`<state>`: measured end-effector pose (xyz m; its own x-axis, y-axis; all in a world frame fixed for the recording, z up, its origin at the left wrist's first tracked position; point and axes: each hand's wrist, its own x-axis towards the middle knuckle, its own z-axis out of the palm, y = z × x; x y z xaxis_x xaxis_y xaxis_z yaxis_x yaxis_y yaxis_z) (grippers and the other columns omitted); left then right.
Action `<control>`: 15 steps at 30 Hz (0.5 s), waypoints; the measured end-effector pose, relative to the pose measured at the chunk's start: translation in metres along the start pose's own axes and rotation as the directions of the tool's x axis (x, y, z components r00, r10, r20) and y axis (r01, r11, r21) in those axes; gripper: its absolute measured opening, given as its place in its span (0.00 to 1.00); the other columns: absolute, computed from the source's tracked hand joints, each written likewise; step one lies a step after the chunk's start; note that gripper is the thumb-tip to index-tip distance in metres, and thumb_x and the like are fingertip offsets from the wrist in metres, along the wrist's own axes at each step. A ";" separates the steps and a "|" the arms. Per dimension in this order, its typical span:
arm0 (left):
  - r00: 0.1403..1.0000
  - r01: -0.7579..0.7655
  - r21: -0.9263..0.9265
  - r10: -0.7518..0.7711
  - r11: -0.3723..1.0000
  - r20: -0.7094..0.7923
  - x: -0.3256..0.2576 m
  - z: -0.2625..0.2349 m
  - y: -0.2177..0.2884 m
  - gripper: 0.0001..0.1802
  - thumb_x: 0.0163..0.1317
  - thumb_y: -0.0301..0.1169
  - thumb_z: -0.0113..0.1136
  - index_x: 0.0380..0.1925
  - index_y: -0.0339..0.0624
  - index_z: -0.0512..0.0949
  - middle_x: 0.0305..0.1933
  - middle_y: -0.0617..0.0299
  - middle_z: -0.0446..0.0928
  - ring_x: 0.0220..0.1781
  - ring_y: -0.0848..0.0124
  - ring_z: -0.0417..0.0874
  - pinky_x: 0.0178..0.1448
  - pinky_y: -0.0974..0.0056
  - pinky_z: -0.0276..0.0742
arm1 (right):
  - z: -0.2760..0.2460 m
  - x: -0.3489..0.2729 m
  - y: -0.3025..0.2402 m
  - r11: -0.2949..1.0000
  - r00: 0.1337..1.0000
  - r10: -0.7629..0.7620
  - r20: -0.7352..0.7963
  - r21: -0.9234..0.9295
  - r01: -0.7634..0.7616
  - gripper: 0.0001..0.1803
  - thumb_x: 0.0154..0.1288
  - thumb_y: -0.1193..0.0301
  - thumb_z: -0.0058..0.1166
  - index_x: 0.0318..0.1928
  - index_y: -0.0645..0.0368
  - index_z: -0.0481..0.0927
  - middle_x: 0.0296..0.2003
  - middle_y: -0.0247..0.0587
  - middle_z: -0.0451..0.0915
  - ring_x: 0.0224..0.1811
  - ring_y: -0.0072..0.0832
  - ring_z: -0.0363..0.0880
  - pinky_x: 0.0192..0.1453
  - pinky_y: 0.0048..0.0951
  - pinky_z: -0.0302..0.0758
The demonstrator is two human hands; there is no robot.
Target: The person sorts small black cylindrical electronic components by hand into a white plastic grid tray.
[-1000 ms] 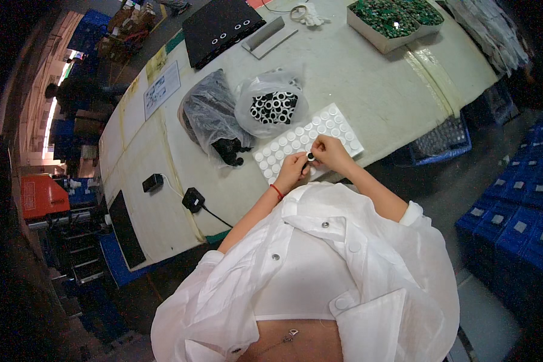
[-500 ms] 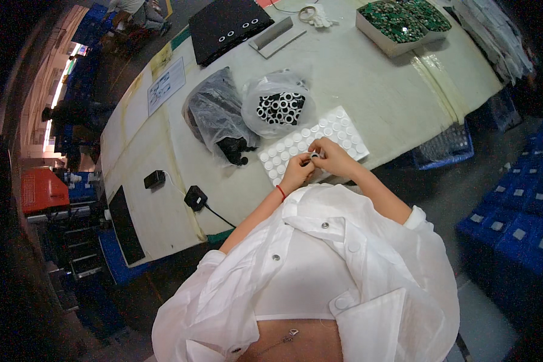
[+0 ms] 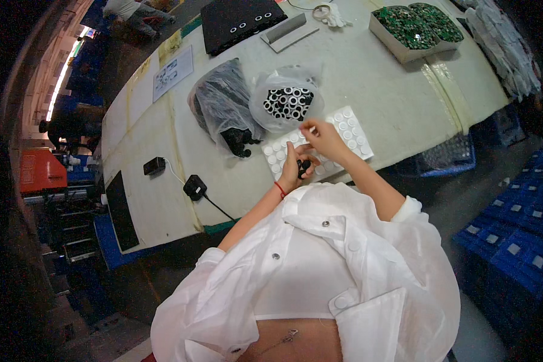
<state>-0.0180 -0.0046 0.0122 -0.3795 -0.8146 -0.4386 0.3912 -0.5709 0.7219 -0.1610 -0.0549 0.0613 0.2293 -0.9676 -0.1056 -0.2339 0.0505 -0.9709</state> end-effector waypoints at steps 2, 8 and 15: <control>0.999 -0.002 -0.029 0.003 1.000 0.032 0.001 -0.001 0.000 0.44 0.63 0.66 0.20 0.54 0.38 0.66 0.26 0.58 0.73 0.15 0.79 0.62 0.16 0.75 0.54 | 0.000 -0.012 0.010 0.998 0.997 -0.002 0.076 -0.063 0.007 0.11 0.59 0.72 0.55 0.40 0.65 0.78 0.31 0.39 0.81 0.28 0.23 0.76 0.34 0.25 0.74; 0.999 0.044 0.081 -0.042 0.996 -0.020 0.002 0.002 0.001 0.43 0.61 0.68 0.20 0.56 0.45 0.66 0.27 0.65 0.71 0.20 0.79 0.64 0.17 0.75 0.54 | 0.010 -0.036 0.029 0.983 0.949 -0.154 0.275 -0.056 0.176 0.13 0.52 0.73 0.61 0.39 0.61 0.78 0.48 0.41 0.69 0.43 0.28 0.72 0.44 0.27 0.71; 0.996 0.087 0.151 -0.089 0.985 0.004 0.005 -0.001 -0.002 0.36 0.66 0.61 0.23 0.48 0.43 0.70 0.26 0.67 0.69 0.19 0.80 0.65 0.17 0.76 0.53 | 0.005 -0.038 0.016 0.900 0.915 -0.307 0.262 -0.233 0.369 0.14 0.48 0.74 0.59 0.38 0.61 0.77 0.37 0.44 0.76 0.43 0.41 0.73 0.44 0.37 0.72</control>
<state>-0.0195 -0.0079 0.0079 -0.4158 -0.7603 -0.4991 0.2252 -0.6178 0.7534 -0.1690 -0.0159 0.0487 0.5288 -0.8362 0.1453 -0.3463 -0.3688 -0.8626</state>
